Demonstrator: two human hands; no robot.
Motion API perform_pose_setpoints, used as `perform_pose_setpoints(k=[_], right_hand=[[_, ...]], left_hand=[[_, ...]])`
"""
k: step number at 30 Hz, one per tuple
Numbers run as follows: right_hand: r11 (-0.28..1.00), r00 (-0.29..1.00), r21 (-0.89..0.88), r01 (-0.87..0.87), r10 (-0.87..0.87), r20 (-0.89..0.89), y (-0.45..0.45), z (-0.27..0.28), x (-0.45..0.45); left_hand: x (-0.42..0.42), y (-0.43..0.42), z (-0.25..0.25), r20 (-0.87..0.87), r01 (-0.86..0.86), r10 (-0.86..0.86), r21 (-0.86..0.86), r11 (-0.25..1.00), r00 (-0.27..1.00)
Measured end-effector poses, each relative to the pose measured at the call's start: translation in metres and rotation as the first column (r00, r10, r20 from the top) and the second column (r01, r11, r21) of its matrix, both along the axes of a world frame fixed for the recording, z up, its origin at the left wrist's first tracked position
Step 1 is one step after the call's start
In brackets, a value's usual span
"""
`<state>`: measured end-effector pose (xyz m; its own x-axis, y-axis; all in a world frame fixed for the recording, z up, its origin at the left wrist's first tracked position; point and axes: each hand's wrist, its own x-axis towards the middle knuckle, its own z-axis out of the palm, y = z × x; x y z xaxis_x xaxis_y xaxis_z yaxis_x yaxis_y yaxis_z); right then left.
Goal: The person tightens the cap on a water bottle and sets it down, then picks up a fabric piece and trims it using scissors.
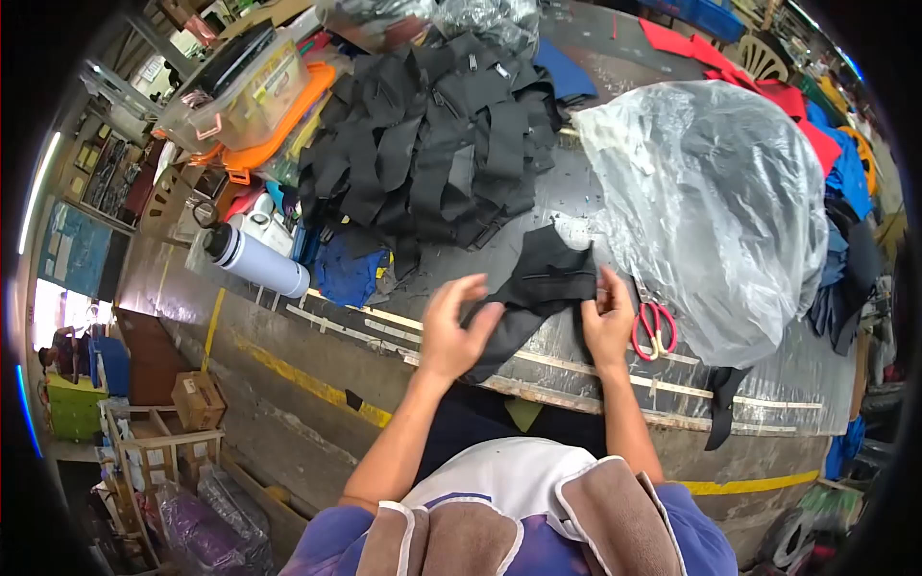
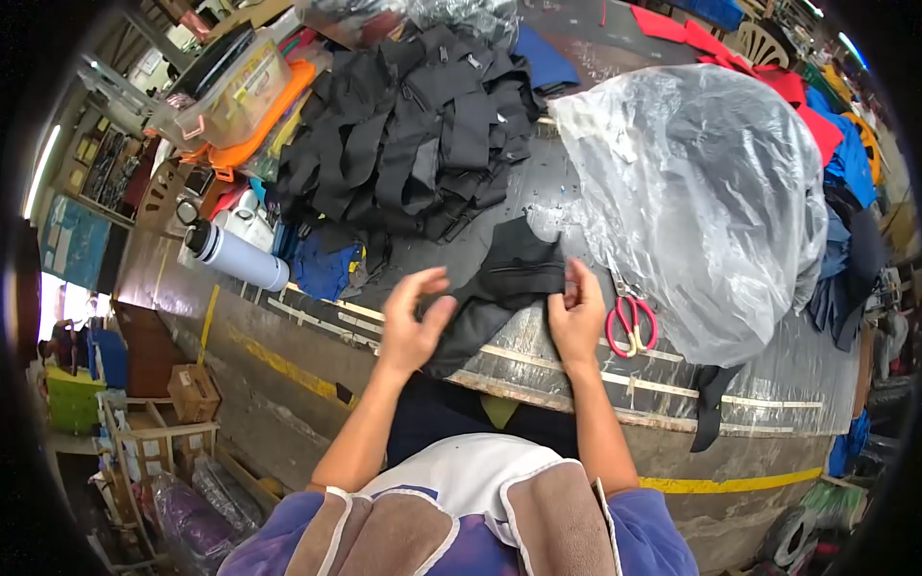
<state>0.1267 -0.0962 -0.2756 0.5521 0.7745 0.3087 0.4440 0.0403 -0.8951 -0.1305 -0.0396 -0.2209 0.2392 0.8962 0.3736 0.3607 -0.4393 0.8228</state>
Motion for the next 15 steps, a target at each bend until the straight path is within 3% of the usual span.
perform_pose_setpoints(k=[1, 3, 5, 10, 12, 13, 14, 15], right_hand=[[0.997, 0.998, 0.060, -0.041, 0.039, 0.049, 0.002, 0.004, -0.007], [0.986, 0.991, 0.136, -0.097, 0.082, 0.108, 0.001, 0.022, -0.030], [0.925, 0.925, 0.254, -0.283, 0.193, 0.327, -0.020, 0.048, -0.050], [0.848, 0.795, 0.355, -0.395, 0.122, 0.594, -0.055, 0.099, -0.055], [0.839, 0.954, 0.490, -0.238, 0.106, 0.282, -0.064, 0.103, -0.054], [0.835, 0.989, 0.532, -0.145, 0.101, 0.110, -0.069, 0.104, -0.051], [0.834, 0.989, 0.533, -0.142, 0.097, 0.111, -0.070, 0.099, -0.047], [0.857, 0.972, 0.497, -0.137, 0.214, -0.100, -0.068, 0.089, -0.041]], left_hand=[[0.020, -0.009, 0.012, 0.007, 0.038, -0.038, -0.025, 0.999, 0.999], [0.049, -0.022, 0.014, 0.382, 0.284, -0.133, -0.374, 0.883, 0.915], [0.059, -0.031, 0.018, 0.455, 0.299, -0.112, -0.362, 0.883, 0.883], [0.055, -0.047, 0.056, 0.670, 0.376, -0.099, -0.282, 0.882, 0.736], [0.041, -0.051, 0.071, 0.706, 0.393, -0.119, -0.239, 0.888, 0.698], [0.033, -0.054, 0.076, 0.652, 0.395, -0.150, -0.246, 0.885, 0.743], [0.026, -0.056, 0.080, 0.595, 0.398, -0.182, -0.253, 0.882, 0.783], [0.024, -0.059, 0.084, 0.534, 0.402, -0.216, -0.260, 0.878, 0.817]])
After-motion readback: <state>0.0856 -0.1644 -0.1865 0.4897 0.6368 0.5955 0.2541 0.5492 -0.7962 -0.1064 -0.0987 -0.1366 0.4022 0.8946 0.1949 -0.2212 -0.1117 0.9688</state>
